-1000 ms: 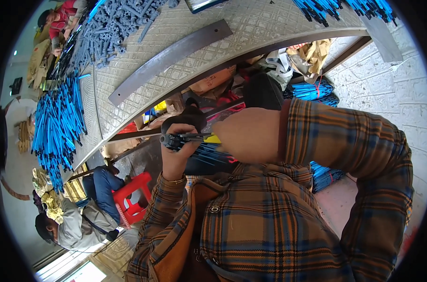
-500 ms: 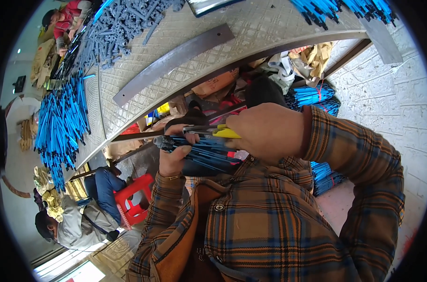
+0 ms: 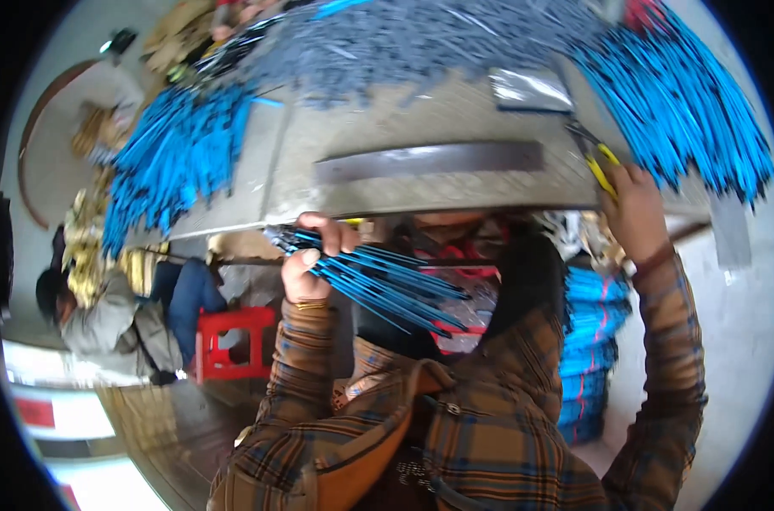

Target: The person assembles umbrella frames by aligning and threading ribs along a guide bar, fitting them into plastic hubs, and securing the connections using pliers.

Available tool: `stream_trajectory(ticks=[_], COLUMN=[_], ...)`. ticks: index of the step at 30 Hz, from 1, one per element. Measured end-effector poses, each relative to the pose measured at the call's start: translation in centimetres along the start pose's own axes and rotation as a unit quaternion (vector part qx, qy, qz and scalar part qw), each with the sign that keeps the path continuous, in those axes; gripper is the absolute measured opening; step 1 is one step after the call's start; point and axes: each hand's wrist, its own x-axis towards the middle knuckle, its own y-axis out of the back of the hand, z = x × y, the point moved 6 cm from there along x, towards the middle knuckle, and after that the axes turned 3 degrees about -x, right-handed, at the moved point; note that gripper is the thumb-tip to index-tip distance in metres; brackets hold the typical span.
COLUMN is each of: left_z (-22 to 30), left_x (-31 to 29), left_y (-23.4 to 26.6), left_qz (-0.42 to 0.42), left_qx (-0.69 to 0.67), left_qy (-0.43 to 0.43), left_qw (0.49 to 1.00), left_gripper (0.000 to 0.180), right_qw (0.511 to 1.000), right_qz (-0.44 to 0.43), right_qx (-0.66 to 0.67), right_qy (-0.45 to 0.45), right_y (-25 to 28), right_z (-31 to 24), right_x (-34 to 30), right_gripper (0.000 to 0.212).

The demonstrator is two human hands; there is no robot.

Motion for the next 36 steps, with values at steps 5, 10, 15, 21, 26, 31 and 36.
stream_trajectory(ticks=[5,10,15,21,26,31,36], left_z=[3.3,4.6,4.9,4.5,1.8,-1.7,-2.6], left_x=[-1.2,-1.9,-1.8,-1.3,-3.6,-6.5,-9.9], left_y=[-0.1,0.3,0.7,-0.6,3.6,2.5,3.1], left_qz=[-0.003,0.014,0.093,0.143,0.339,0.396,0.349], left_qx=[-0.048,-0.075,-0.193,-0.261,-0.19,-0.147,0.287], left_qy=[-0.049,-0.069,-0.072,0.005,-0.029,0.051,0.068], left_qw=[0.998,0.995,0.974,0.955,0.921,0.905,0.89], left_gripper=[0.038,0.039,0.039,0.037,0.033,0.026,0.019], right_qw=[0.983,0.964,0.946,0.797,0.675,0.642,0.739], right_qz=[0.114,0.063,-0.035,-0.095,-0.149,-0.039,-0.089], right_qx=[0.052,0.153,0.223,0.517,0.687,0.707,0.585], right_qy=[0.135,0.211,0.233,0.299,0.223,0.294,0.323], right_y=[2.8,2.3,-0.6,-3.1,-0.8,-0.2,3.0], right_z=[-7.5,-11.7,-13.8,-21.0,-24.3,-24.8,-23.8], right_x=[-0.8,-2.8,-3.3,-1.1,-1.1,-1.9,-2.2], right_gripper=[0.036,0.04,0.05,0.073,0.068,0.063,0.048])
